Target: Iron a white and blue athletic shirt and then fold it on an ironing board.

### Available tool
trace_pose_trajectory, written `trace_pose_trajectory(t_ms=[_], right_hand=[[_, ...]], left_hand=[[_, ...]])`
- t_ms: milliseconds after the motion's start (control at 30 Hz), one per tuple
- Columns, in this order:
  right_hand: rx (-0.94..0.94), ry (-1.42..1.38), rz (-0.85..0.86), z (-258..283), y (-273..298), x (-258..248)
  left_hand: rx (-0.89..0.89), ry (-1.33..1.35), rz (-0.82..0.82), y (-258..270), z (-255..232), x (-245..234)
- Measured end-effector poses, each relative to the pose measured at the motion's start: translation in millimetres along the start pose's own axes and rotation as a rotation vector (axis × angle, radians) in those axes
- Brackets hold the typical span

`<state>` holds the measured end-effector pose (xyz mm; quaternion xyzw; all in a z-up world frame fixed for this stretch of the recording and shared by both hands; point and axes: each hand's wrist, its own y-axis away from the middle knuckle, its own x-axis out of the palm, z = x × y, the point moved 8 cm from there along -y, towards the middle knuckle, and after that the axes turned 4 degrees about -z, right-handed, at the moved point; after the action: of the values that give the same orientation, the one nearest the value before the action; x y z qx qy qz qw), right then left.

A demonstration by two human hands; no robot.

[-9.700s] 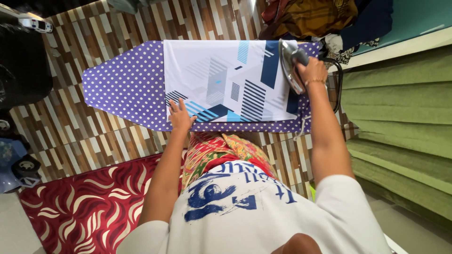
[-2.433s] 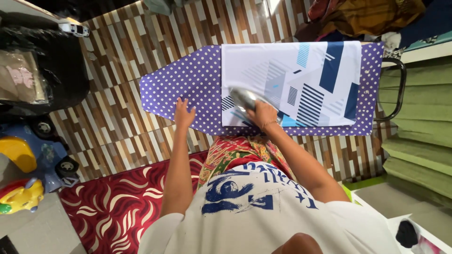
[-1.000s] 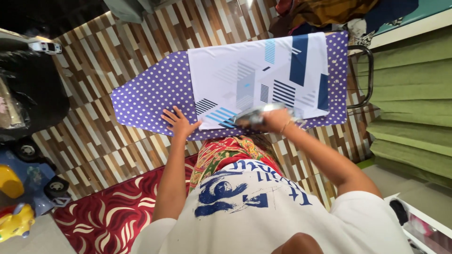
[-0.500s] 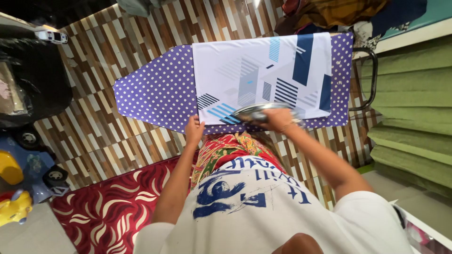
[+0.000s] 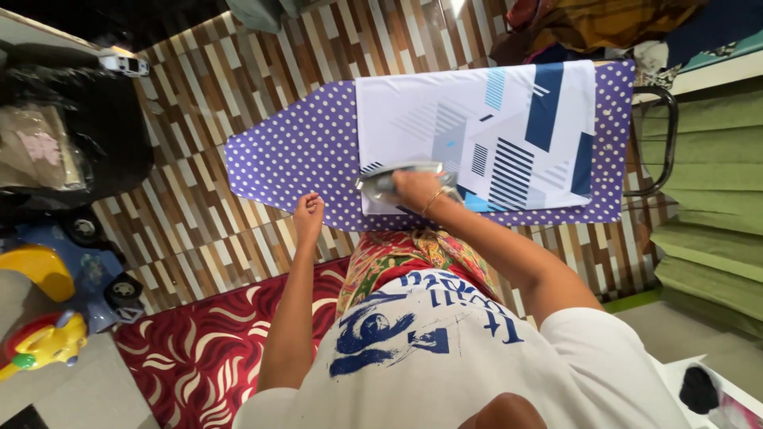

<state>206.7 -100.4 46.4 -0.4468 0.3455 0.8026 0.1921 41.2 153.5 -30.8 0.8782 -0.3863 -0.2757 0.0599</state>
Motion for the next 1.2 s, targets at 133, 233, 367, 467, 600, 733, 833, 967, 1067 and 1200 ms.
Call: trace_pose_trajectory(t_ms=[133, 233, 367, 467, 600, 733, 833, 967, 1067, 1200], right_hand=[[0.259, 0.03, -0.073, -46, -39, -56], [0.271, 0.047, -0.257, -67, -69, -85], [0.469, -0.062, -0.288, -95, -65, -96], [0.426, -0.041, -0.276, -106, -34, -102], [0.636, -0.063, -0.346, -202, 26, -116], [0.81, -0.1, -0.612, -315, 124, -154], [1.03, -0.103, -0.713, -383, 190, -159], [0.868, -0.15, -0.455, -373, 219, -151], [0.633, -0.018, -0.2, -340, 227, -117], [0.429, 0.245, 0.027, -328, 247, -85]], left_hand=[[0.043, 0.037, 0.029, -2, -11, 5], [-0.043, 0.046, 0.107, 7, -23, 20], [0.186, -0.124, 0.089, 17, -47, 43], [0.366, -0.238, 0.128, 34, -80, 59], [0.469, -0.308, 0.193, 59, -115, 73], [0.514, -0.381, 0.202, 75, -122, 86], [0.542, -0.436, 0.208, 88, -118, 99], [0.611, -0.592, 0.181, 108, -118, 117], [0.645, -0.721, 0.14, 119, -121, 124], [0.628, -0.664, 0.061, 122, -104, 122]])
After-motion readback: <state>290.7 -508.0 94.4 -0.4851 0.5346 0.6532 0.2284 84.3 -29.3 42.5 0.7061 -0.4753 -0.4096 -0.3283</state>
